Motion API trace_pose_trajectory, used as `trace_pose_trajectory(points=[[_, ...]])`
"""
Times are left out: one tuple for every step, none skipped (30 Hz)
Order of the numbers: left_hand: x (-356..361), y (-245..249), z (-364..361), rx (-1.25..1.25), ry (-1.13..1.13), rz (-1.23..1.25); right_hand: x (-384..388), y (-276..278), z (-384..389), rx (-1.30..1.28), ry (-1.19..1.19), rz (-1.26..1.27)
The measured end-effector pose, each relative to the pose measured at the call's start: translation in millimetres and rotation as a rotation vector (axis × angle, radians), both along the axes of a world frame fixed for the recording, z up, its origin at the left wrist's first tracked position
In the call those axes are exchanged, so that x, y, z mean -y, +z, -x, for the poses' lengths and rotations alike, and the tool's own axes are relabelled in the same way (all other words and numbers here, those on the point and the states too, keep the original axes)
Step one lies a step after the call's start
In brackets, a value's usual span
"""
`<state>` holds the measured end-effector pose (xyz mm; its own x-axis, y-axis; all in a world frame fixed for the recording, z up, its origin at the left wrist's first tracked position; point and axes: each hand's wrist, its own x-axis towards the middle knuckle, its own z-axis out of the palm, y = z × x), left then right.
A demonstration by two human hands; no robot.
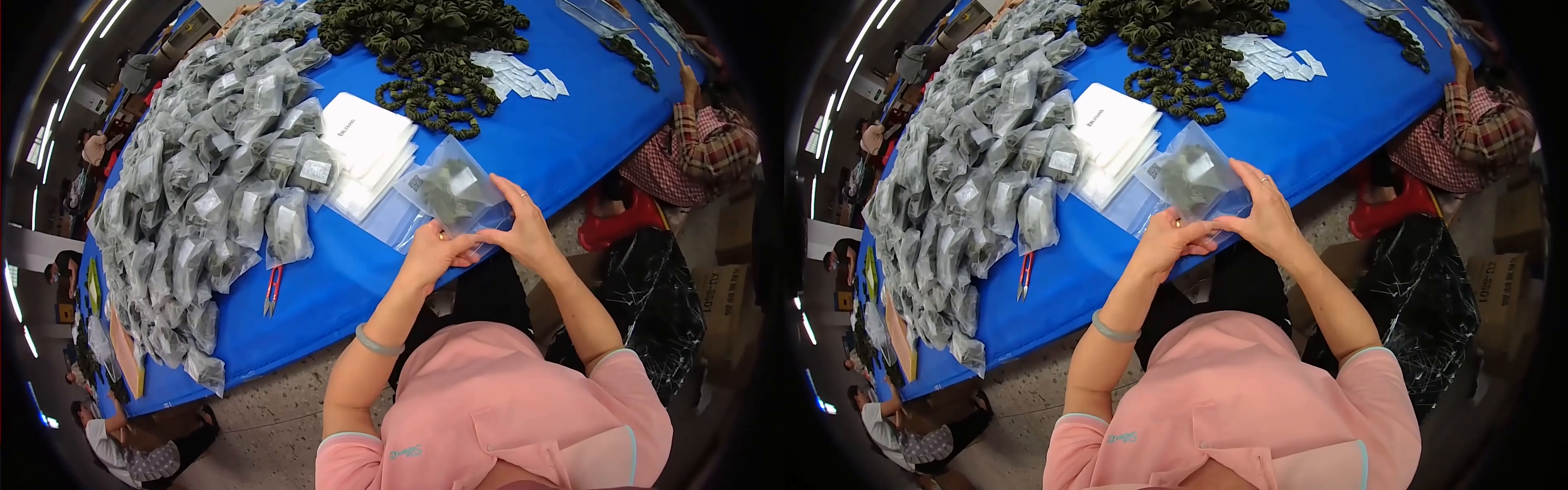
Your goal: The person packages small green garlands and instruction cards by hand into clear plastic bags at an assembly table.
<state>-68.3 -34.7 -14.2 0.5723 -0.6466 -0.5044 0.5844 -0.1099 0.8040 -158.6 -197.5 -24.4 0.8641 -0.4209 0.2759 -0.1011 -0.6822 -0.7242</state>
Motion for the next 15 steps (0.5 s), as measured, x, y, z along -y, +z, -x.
trace_pose_trajectory(points=[[-1.8,-1.3,0.4,0.096,0.001,-0.069,2.2,-1.6,-3.4,-0.032,0.035,0.021],[-2.4,-2.7,1.1,0.095,0.003,-0.071,3.3,-1.6,-7.8,-0.032,0.038,0.020],[-2.3,-4.5,1.9,0.337,0.002,-0.211,2.7,-1.2,-13.4,-0.043,0.017,0.050],[-2.5,-6.5,3.2,0.579,-0.002,-0.352,0.6,-1.0,-18.9,-0.054,-0.006,0.078],[-3.0,-8.4,5.1,0.819,-0.008,-0.493,-1.7,-0.9,-23.9,-0.066,-0.029,0.105],[-3.8,-9.5,7.1,1.060,-0.016,-0.633,-3.0,-0.8,-28.2,-0.079,-0.052,0.133],[-4.4,-9.6,8.4,1.060,-0.017,-0.634,-2.4,1.7,-33.2,-0.079,-0.053,0.131],[-4.9,-9.2,10.2,1.094,-0.017,-0.643,-1.0,7.4,-38.2,-0.203,-0.102,0.124],[-5.2,-8.6,12.3,1.127,-0.017,-0.651,1.0,14.4,-42.2,-0.328,-0.152,0.117],[-5.5,-7.8,14.5,1.159,-0.018,-0.659,2.7,21.2,-44.2,-0.454,-0.201,0.110],[-6.1,-6.8,16.5,1.190,-0.019,-0.668,3.2,26.0,-43.7,-0.582,-0.250,0.100],[-7.5,-3.7,18.0,1.186,-0.024,-0.669,3.8,29.2,-39.4,-0.587,-0.250,0.097],[-9.8,1.7,19.5,1.009,-0.019,-0.590,5.6,31.9,-31.2,-0.472,-0.209,0.113],[-12.2,7.4,20.8,0.832,-0.014,-0.510,7.7,33.7,-21.2,-0.357,-0.170,0.128],[-14.8,11.6,22.4,0.651,-0.011,-0.431,8.5,34.2,-11.0,-0.246,-0.131,0.142]])
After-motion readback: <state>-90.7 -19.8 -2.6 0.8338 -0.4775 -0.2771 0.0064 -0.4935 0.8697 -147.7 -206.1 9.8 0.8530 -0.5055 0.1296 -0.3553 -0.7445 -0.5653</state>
